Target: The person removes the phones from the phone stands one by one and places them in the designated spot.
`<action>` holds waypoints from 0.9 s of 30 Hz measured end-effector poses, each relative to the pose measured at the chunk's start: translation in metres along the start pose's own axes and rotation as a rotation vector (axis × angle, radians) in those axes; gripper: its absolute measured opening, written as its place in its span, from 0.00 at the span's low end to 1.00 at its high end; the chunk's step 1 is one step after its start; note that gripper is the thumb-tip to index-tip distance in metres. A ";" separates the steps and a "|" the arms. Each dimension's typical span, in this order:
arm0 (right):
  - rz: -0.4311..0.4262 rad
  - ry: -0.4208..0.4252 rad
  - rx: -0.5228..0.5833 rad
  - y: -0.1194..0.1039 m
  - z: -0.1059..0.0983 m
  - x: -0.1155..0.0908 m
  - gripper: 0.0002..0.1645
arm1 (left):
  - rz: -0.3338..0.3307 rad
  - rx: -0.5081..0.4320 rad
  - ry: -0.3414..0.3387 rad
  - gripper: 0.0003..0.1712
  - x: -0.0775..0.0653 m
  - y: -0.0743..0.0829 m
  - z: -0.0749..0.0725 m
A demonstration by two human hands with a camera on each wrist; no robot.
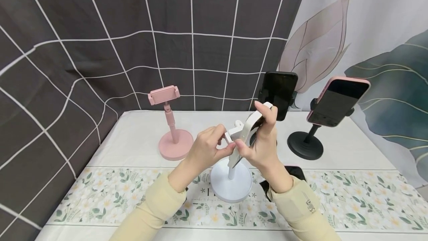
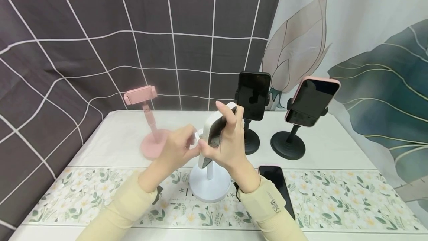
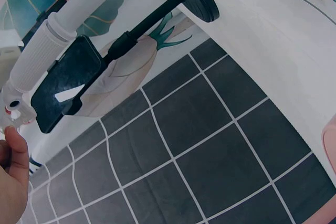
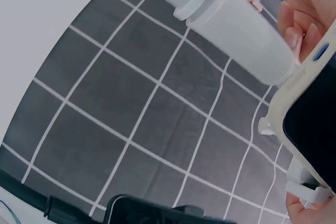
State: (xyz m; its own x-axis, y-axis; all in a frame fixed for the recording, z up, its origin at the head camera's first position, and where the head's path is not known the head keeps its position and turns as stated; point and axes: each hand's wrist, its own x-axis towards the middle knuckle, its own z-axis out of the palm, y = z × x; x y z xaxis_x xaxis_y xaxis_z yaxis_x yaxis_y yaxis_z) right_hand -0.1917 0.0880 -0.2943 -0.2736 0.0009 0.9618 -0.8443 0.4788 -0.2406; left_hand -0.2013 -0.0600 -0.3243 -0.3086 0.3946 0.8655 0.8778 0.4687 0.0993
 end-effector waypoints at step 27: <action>-0.036 0.159 0.337 -0.003 0.000 -0.001 0.43 | -0.226 -0.123 0.192 0.08 0.001 0.015 0.015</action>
State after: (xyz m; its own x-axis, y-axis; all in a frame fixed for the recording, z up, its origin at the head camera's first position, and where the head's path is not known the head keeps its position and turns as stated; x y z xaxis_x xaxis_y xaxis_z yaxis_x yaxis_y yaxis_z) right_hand -0.1894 0.0864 -0.2948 -0.1879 0.1388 0.9723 -0.9637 0.1650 -0.2098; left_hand -0.1941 -0.0404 -0.3291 -0.4358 0.1294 0.8907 0.8366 0.4232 0.3478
